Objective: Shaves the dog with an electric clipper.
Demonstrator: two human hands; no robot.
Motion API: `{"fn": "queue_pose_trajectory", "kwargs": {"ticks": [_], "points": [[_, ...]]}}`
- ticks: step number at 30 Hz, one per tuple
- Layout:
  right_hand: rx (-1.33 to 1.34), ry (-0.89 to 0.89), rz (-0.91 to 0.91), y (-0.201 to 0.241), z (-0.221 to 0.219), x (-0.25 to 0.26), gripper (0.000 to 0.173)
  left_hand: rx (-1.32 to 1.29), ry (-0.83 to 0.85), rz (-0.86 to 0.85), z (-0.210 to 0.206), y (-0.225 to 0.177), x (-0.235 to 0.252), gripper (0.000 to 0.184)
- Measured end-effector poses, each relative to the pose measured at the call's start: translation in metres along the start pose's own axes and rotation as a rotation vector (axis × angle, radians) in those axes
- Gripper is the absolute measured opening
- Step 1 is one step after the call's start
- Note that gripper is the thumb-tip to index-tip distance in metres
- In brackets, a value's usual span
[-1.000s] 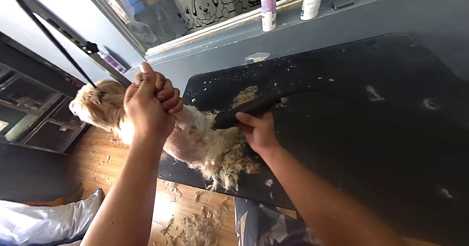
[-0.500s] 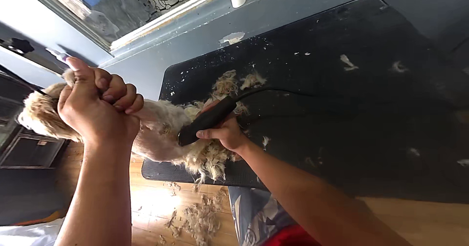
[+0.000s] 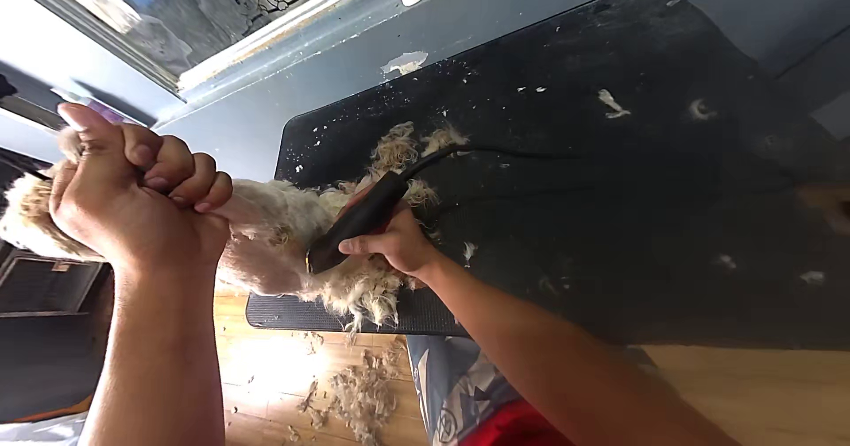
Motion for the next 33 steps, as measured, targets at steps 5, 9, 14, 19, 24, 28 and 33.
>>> {"fn": "queue_pose_trajectory", "kwargs": {"ticks": [5,9,14,19,24,28,33], "points": [[0.140,-0.172,0.284,0.024,-0.006,0.002,0.049,-0.022,-0.020,0.002,0.001,-0.003,0.000,0.048],[0.141,-0.136,0.389,0.019,-0.029,-0.013,0.053,-0.028,-0.028,-0.001,0.001,-0.002,0.001,0.047],[0.023,0.005,0.259,0.008,-0.034,-0.022,0.053,0.019,-0.066,0.007,-0.002,0.000,-0.003,0.050],[0.085,-0.039,0.306,0.022,-0.022,-0.009,0.053,-0.001,-0.066,-0.001,0.002,-0.004,-0.002,0.050],[0.095,0.012,0.355,0.015,-0.034,-0.009,0.055,-0.019,-0.062,0.007,0.000,-0.004,-0.001,0.048],[-0.084,0.168,0.246,0.005,-0.035,-0.018,0.053,-0.017,-0.045,-0.007,0.002,-0.003,-0.001,0.048],[-0.275,0.419,-0.035,0.019,-0.032,0.002,0.055,-0.025,-0.028,-0.019,0.003,-0.005,-0.004,0.050]]}}
Point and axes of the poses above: each hand's wrist, its own x-axis towards the middle knuckle, its own z-axis out of the back of the hand, y = z × x, the point moved 6 cm from there along x, towards the middle knuckle, and after that the axes turned 15 degrees about z, right-handed, at the moved point
